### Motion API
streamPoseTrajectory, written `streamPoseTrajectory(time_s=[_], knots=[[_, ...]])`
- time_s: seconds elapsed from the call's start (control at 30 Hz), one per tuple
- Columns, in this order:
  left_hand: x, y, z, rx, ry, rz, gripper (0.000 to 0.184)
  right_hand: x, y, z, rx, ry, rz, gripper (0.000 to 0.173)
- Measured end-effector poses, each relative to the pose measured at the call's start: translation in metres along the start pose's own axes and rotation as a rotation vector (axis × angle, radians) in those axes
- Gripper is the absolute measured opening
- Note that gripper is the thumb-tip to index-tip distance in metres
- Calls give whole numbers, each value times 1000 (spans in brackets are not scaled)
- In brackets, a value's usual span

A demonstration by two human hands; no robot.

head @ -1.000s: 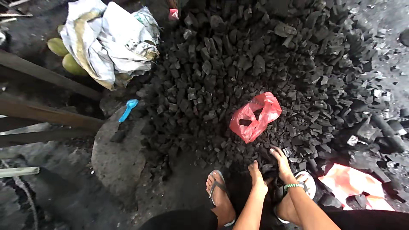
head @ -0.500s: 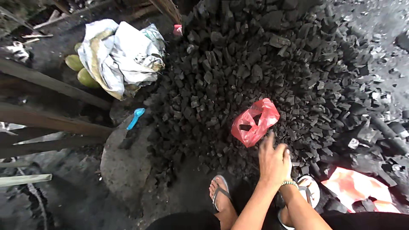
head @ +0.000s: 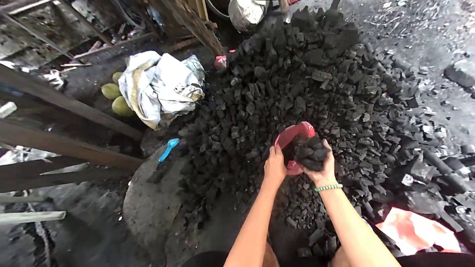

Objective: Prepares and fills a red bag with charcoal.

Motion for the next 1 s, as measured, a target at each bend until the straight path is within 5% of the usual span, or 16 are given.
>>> streamPoseTrajectory(time_s=[0.1, 0.27, 0.37, 0.47, 0.63, 0.73, 0.83, 0.9, 1.0], knots=[[7, -14, 5, 82, 37, 10, 83, -16, 0, 7, 532, 0, 72, 46], [14, -27, 5, 24, 7, -9, 66, -39, 10, -8, 1808, -81, -324, 59], [16, -45, -8, -15, -30, 41, 44, -23, 26, -27, 2220, -153, -499, 53], [22, -69, -14, 32, -74, 55, 46, -16, 28, -41, 2542, -287, -696, 67], [21, -80, -19, 816, -69, 28, 55, 12, 55, -66, 2515, -856, -966, 14], [31, -95, -19, 1117, -116, -21, 57, 31, 71, -87, 2496, -1055, -978, 24], [50, -128, -17, 1152, -69, -30, 46, 55, 83, -94, 2390, -1167, -1098, 14], [62, -148, -21, 1162, -67, -47, 35, 69, 91, -95, 2253, -1025, -1133, 11], [84, -158, -29, 1204, -54, -131, 34, 68, 79, -88, 1861, -317, -960, 20]])
Point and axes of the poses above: each hand's wrist, its own x-axis away from the middle knuckle, its own y-axis out of the palm, z = x × y, the point moved 7 cm from there along -x, towards the middle knuckle, and after that the axes turned 6 degrees about -y, right-handed, at the moved point
